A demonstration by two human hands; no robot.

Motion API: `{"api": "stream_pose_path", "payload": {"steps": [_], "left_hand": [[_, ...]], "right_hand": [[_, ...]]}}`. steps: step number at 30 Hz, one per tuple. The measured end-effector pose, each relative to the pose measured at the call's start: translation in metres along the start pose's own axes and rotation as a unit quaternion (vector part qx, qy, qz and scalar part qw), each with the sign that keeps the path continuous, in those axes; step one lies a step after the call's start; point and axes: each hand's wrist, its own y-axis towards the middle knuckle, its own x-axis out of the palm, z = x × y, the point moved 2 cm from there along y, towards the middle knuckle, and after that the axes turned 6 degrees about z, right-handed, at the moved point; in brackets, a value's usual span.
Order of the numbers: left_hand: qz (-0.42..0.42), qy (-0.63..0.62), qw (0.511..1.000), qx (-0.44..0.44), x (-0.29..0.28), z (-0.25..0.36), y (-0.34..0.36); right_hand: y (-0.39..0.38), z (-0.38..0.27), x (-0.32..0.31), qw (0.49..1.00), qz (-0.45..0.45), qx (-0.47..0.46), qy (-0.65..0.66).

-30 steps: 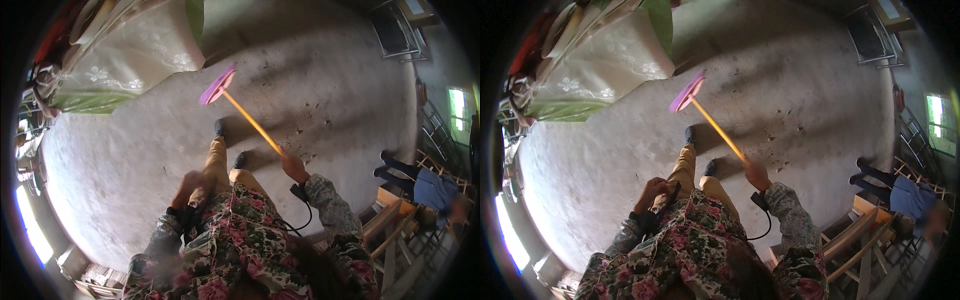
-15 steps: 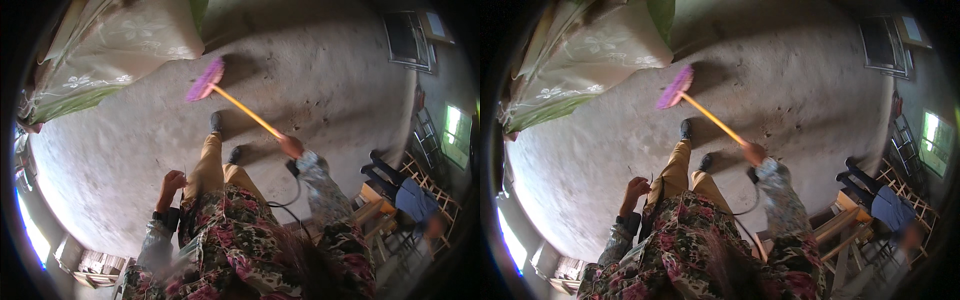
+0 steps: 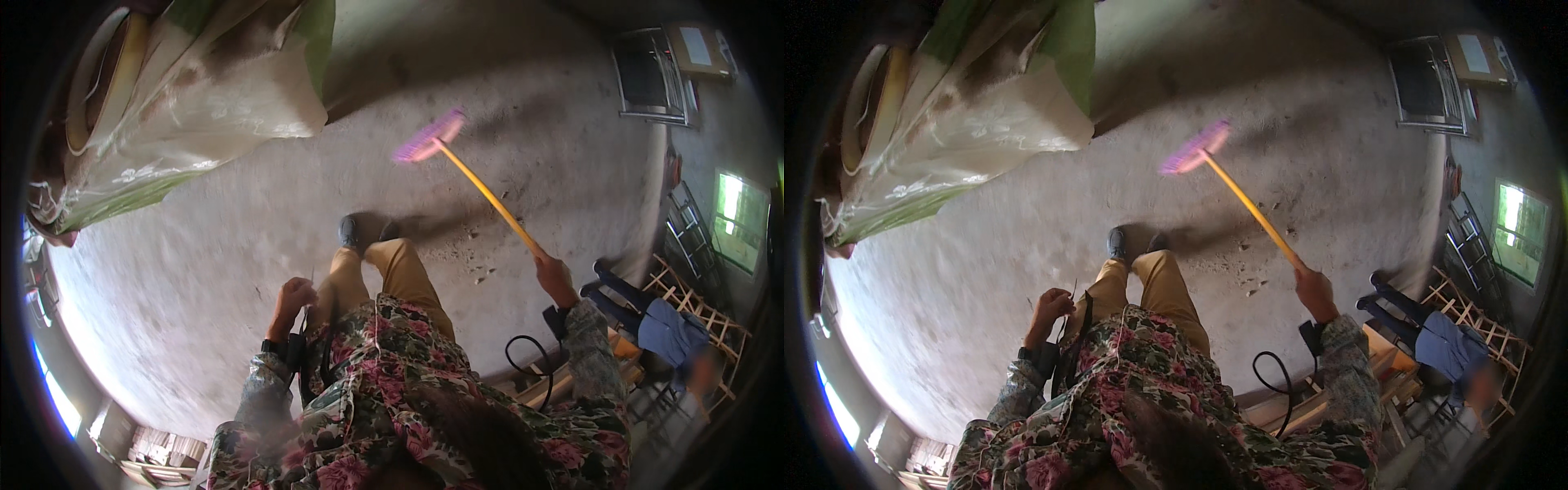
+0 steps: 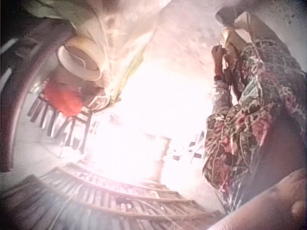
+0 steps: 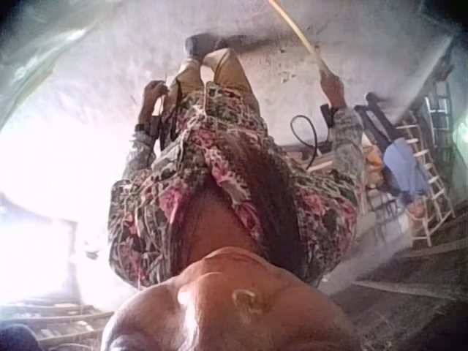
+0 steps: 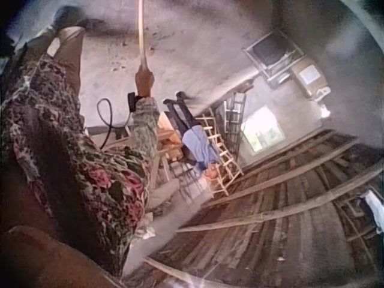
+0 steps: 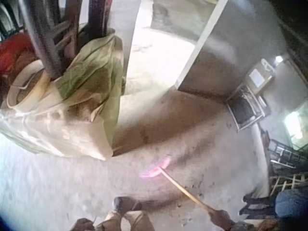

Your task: The person sweeps the floor using a broom, pushing debris across the concrete surface and around furniture and storage racks.

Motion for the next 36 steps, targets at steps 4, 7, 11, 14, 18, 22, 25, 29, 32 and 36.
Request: {"api": "stream_pose_path", "payload": {"steps": [4,7,11,14,18,22,25,29,32,36], "left_hand": [[0.010,0.018,1.000,0.003,0.021,0.030,-0.002],[0.046,0.020,0.999,0.006,0.034,0.047,0.000],[0.142,-0.007,0.990,-0.021,0.052,0.065,0.002],[0.128,-0.038,0.990,-0.042,0.080,0.081,0.007],[0.097,-0.001,0.995,-0.040,0.134,0.113,0.032],[0.093,-0.035,0.995,-0.028,0.178,0.146,0.046],[0.082,-0.028,0.996,-0.016,0.199,0.167,0.053],[0.090,-0.041,0.995,-0.004,0.210,0.196,0.063],[0.093,-0.056,0.994,0.015,0.211,0.215,0.069],[0.109,-0.049,0.993,0.018,0.203,0.237,0.078]], "right_hand": [[0.099,-0.060,0.008,0.983,0.079,-0.106,0.126],[0.206,-0.094,0.032,0.962,0.105,-0.194,0.159],[0.314,-0.049,0.050,0.972,0.029,-0.170,0.157],[0.328,0.040,0.040,0.967,-0.038,-0.148,0.204],[0.283,0.170,-0.021,0.992,-0.007,-0.090,0.088],[0.265,0.209,-0.095,0.998,0.039,0.006,-0.047],[0.268,0.198,-0.141,0.993,0.026,0.053,-0.099],[0.305,0.155,-0.163,0.997,0.075,-0.015,-0.021],[0.372,0.092,-0.144,0.984,0.001,-0.069,0.164],[0.482,-0.023,-0.104,0.959,-0.065,-0.167,0.219]]}}
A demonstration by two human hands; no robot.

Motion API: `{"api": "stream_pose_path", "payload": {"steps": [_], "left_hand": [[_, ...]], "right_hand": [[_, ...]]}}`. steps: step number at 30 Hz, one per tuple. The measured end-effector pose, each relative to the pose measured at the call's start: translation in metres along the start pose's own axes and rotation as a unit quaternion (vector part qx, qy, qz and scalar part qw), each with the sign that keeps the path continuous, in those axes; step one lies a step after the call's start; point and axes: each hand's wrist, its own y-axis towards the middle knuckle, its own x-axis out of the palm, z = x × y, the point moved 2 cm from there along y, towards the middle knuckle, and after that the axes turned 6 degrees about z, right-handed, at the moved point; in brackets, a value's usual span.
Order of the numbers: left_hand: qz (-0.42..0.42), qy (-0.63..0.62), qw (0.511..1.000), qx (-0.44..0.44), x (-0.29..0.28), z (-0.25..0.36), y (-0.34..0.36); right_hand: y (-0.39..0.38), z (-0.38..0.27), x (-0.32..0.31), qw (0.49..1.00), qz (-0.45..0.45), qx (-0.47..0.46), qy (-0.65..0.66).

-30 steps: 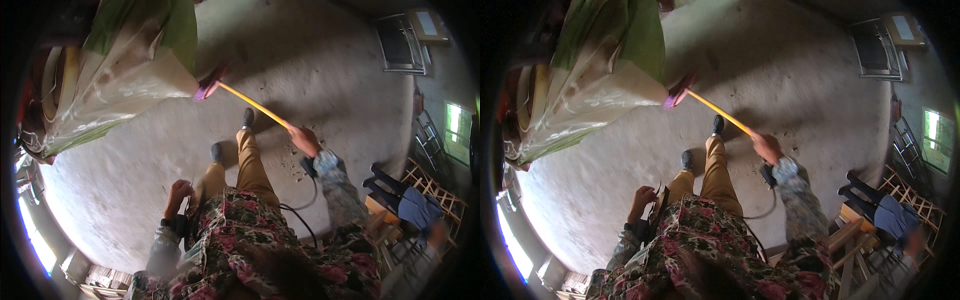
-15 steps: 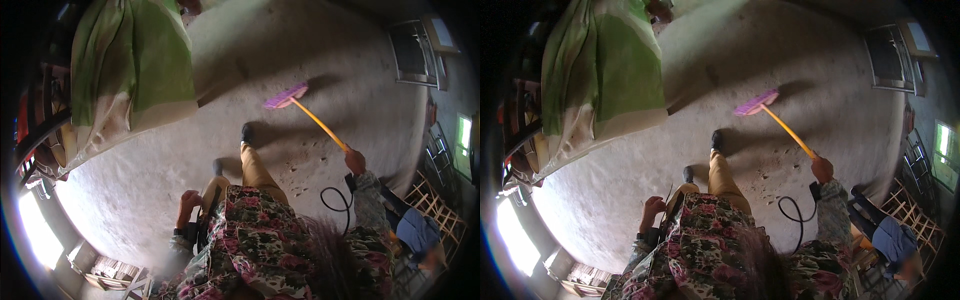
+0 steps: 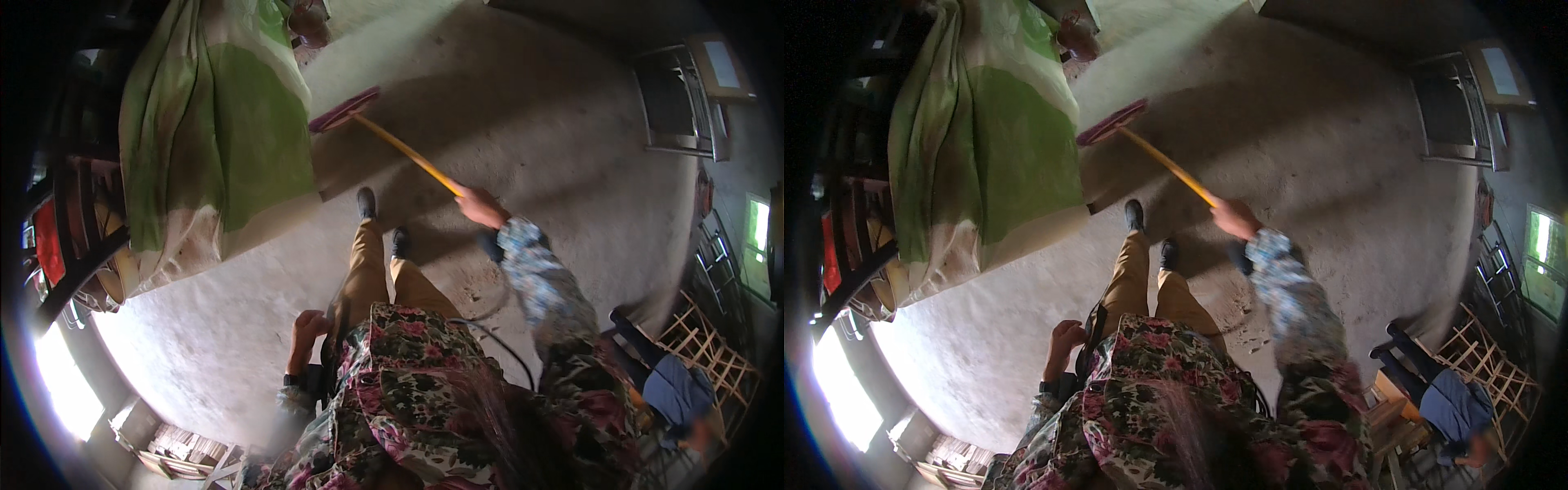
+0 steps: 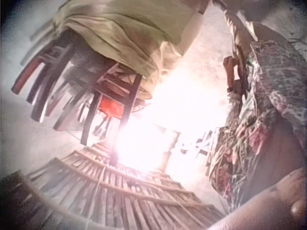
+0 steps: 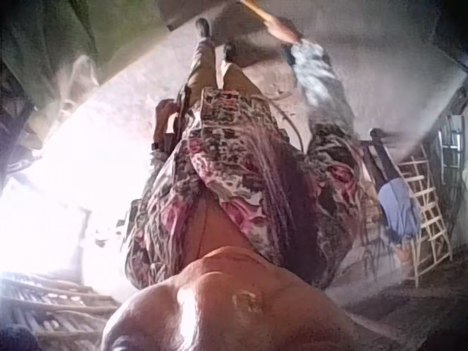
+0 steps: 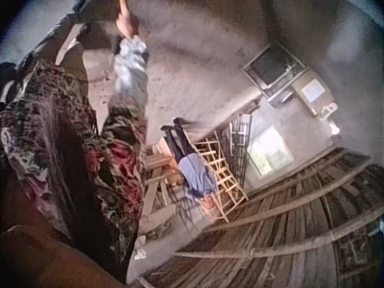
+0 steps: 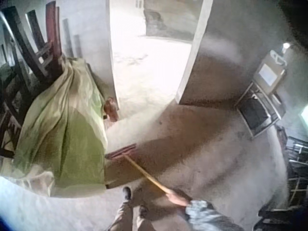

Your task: The person sweeps the floor using a broom, pushing debris across the concrete surface and around furniture and storage racks.

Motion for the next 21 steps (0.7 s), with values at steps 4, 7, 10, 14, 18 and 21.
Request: {"api": "stream_pose_path", "payload": {"steps": [4,7,10,14,18,21], "left_hand": [[0.001,0.031,0.999,-0.038,-0.010,0.021,0.027],[0.000,0.006,0.998,-0.055,-0.016,0.042,0.058],[-0.010,-0.005,0.999,-0.030,-0.018,0.061,0.093],[-0.010,-0.048,0.999,-0.019,-0.016,0.080,0.126],[-0.010,-0.085,0.995,-0.056,-0.019,0.101,0.149],[-0.007,-0.129,0.991,-0.043,-0.022,0.112,0.161]], "right_hand": [[0.089,-0.029,0.040,0.997,0.032,-0.066,-0.036],[0.070,-0.004,0.029,0.989,0.102,-0.103,-0.042],[0.000,0.054,-0.007,0.996,-0.014,0.039,-0.080],[-0.105,0.105,-0.078,0.970,-0.006,0.132,-0.204],[-0.142,0.091,-0.155,0.953,0.073,0.110,-0.271],[-0.130,0.051,-0.188,0.939,0.115,0.103,-0.307]]}}
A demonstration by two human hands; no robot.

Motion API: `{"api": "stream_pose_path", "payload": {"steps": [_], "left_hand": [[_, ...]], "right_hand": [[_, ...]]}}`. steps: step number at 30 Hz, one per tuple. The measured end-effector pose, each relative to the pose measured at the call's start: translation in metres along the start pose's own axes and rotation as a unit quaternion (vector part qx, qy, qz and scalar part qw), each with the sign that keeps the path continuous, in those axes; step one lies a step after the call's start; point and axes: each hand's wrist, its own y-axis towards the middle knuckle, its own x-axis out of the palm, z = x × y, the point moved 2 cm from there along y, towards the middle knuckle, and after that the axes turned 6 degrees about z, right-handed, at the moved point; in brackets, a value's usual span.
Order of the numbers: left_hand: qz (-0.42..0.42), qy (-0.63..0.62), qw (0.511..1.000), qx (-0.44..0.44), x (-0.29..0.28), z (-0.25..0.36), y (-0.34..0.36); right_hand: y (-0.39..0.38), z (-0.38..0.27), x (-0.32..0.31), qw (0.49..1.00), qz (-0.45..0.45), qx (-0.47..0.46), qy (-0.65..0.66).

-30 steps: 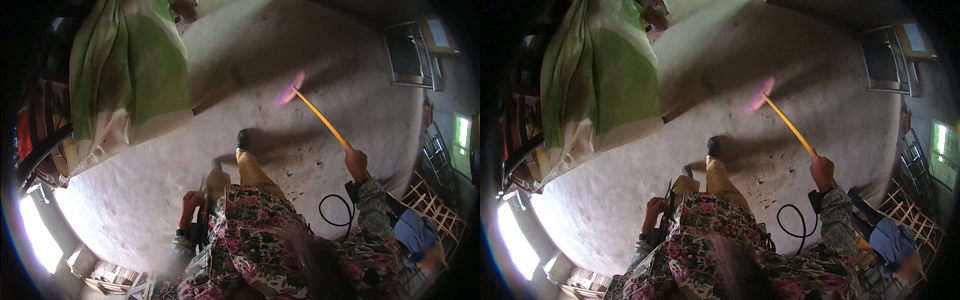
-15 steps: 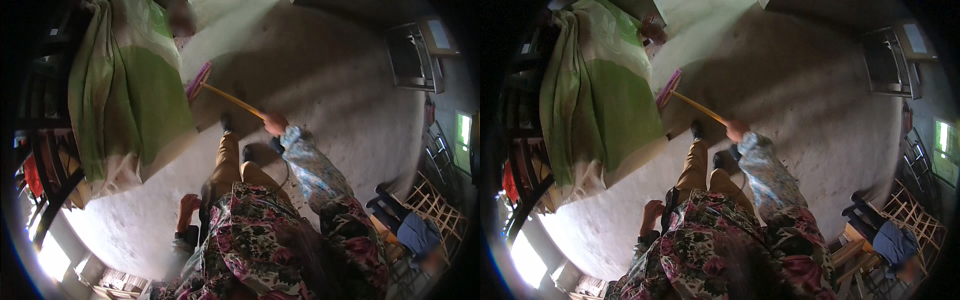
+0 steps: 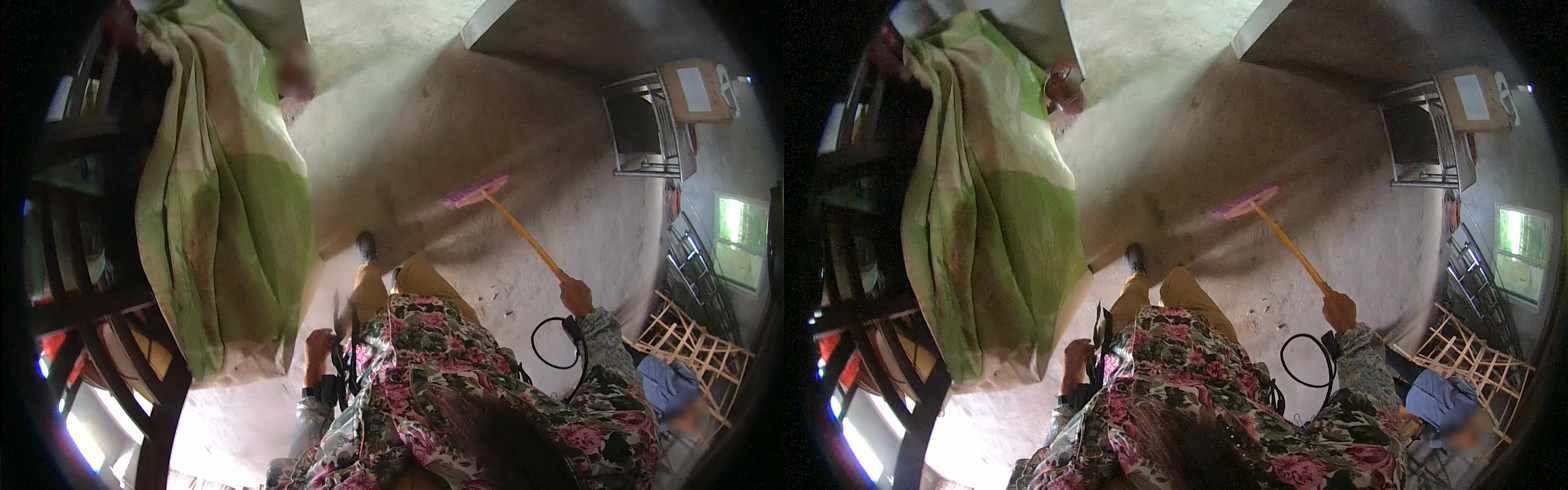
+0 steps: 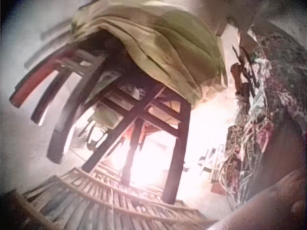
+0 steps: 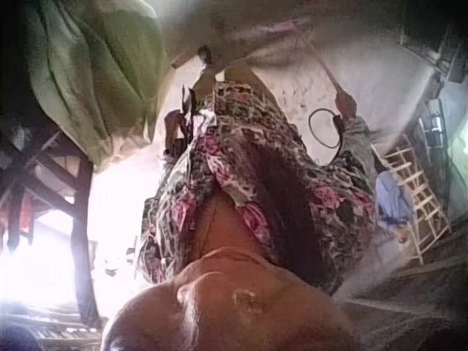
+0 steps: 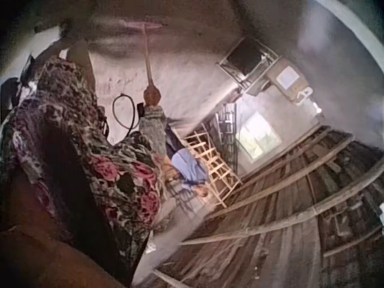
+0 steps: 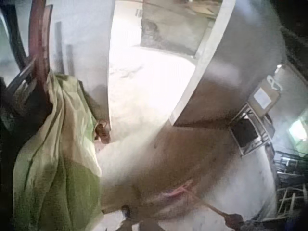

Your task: The person sweeps the floor using a broom, pushing debris across the concrete surface and around furniture and storage racks.

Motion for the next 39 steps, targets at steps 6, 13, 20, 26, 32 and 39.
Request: {"api": "stream_pose_path", "payload": {"steps": [6,13,20,26,32,39], "left_hand": [[0.010,0.259,0.962,0.088,0.001,-0.007,0.028],[-0.052,0.589,0.717,0.369,0.020,0.021,0.008],[0.009,0.395,0.913,0.100,0.114,0.077,-0.001],[0.010,0.157,0.987,-0.007,0.245,0.127,0.057],[0.006,0.233,0.972,0.007,0.340,0.185,0.095],[-0.055,0.165,0.985,-0.006,0.397,0.243,0.128]], "right_hand": [[0.128,-0.077,-0.024,0.989,0.010,0.031,0.145],[0.388,-0.173,0.014,0.945,-0.001,-0.138,0.298],[0.436,-0.043,0.120,0.945,-0.041,0.058,0.318],[0.261,0.191,0.061,0.970,-0.151,0.140,0.129],[0.224,0.259,-0.064,0.972,-0.096,0.210,0.040],[0.348,0.199,-0.097,0.982,-0.017,0.137,0.132]]}}
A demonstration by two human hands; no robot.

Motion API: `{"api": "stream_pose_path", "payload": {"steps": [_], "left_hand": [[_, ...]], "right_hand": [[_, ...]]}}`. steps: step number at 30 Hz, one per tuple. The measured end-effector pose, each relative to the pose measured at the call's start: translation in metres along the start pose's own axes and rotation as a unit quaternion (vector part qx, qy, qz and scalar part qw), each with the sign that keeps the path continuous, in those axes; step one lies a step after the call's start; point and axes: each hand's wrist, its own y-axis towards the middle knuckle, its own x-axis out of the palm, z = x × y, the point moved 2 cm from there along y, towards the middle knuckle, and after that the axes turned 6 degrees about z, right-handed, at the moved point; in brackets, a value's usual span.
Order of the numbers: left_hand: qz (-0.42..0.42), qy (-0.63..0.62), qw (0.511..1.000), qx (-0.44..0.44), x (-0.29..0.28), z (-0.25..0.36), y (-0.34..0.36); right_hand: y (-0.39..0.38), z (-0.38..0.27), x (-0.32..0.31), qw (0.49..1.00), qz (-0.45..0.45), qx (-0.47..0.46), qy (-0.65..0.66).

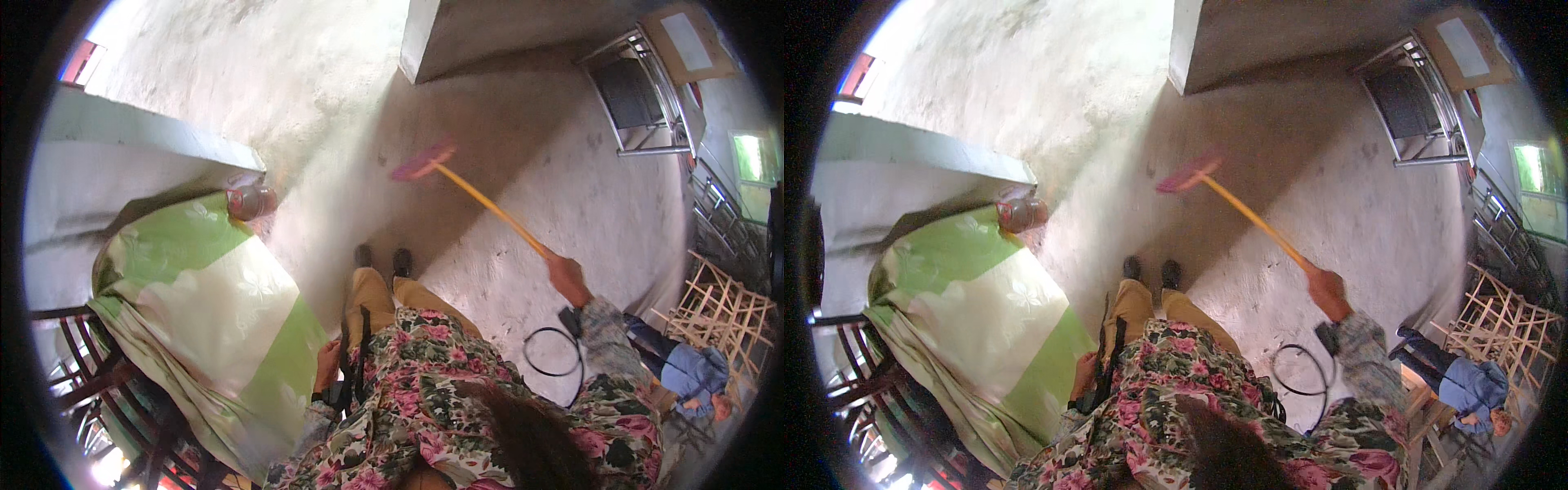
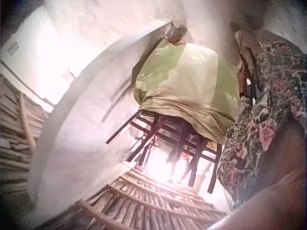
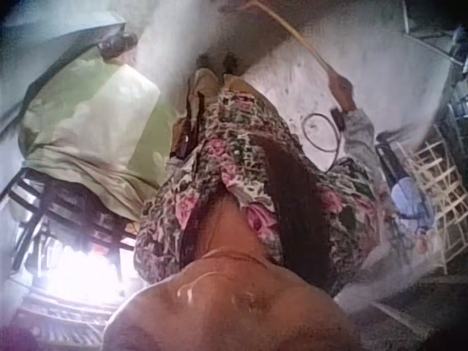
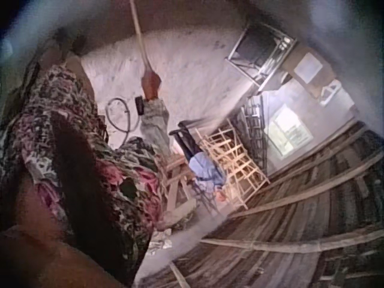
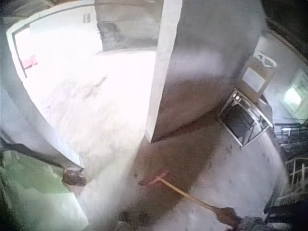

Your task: The person sweeps the floor using a broom, pushing debris across the concrete surface and around furniture and storage racks.

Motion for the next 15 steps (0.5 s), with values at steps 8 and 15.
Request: {"api": "stream_pose_path", "payload": {"steps": [8,15], "left_hand": [[-0.023,0.154,0.988,-0.008,0.025,0.119,0.051],[-0.010,0.098,0.995,-0.020,0.048,0.223,0.127]], "right_hand": [[0.280,-0.215,0.033,0.972,0.007,-0.113,0.208],[0.388,-0.201,0.046,0.965,-0.057,-0.009,0.257]]}}
